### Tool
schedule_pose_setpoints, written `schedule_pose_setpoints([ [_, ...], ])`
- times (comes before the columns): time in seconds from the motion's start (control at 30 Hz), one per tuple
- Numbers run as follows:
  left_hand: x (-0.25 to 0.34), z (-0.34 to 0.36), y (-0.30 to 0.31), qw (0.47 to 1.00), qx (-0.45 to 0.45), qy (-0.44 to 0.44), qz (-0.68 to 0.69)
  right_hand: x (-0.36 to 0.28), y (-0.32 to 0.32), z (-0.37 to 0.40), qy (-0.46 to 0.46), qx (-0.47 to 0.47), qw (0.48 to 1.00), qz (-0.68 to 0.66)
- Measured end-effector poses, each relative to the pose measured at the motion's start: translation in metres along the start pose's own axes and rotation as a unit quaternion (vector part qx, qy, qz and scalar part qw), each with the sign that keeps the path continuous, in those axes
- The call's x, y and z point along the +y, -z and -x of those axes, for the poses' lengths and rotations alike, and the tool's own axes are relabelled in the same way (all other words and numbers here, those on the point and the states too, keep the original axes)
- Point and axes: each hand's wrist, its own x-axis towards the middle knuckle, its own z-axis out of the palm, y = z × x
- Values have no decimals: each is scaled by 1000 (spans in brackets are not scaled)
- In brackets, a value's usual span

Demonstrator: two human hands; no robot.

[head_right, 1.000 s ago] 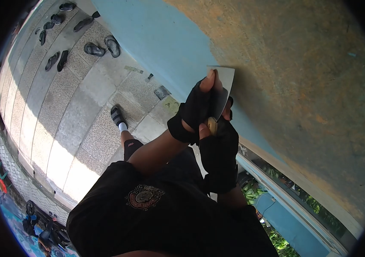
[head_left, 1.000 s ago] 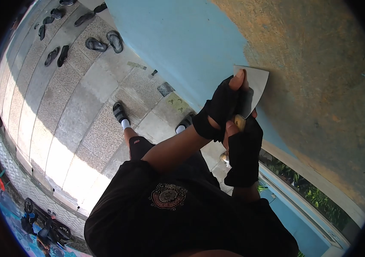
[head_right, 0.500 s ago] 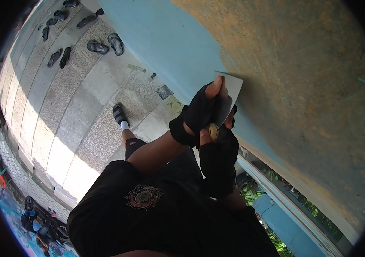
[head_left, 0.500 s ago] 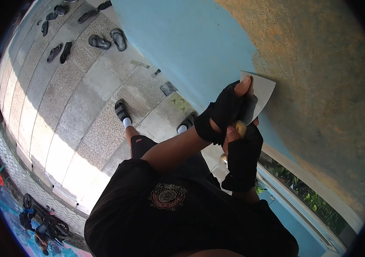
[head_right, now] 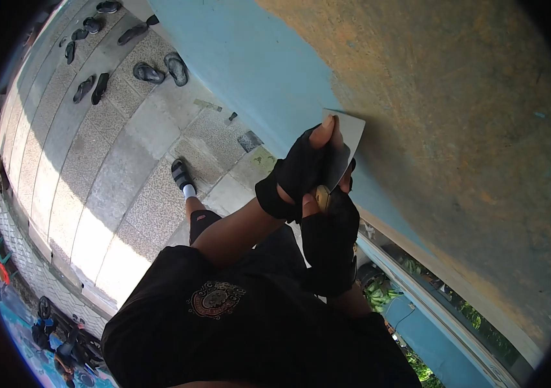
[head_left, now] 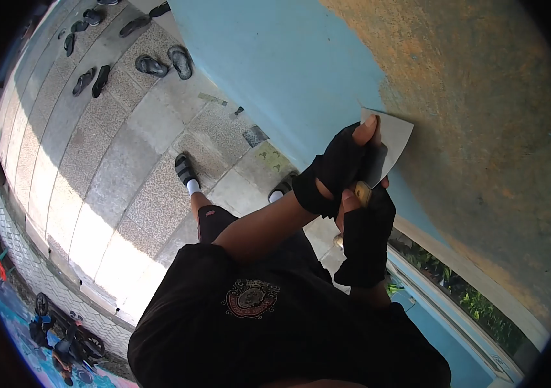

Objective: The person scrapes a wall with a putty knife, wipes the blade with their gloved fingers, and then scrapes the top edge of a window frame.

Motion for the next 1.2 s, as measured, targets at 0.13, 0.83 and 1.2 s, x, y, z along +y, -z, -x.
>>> schedule_pose_setpoints([
  [0.13,-1,-4,2,999,13,-6,47,-14,3,-6,-30,-23,999,10],
  [0.83,13,124,63,977,59,50,-199,7,38,25,-97,-177,953,-226],
  [1.2,84,163,42,925,-43,84,-368,-9,-9,120,-146,-17,940,-309],
])
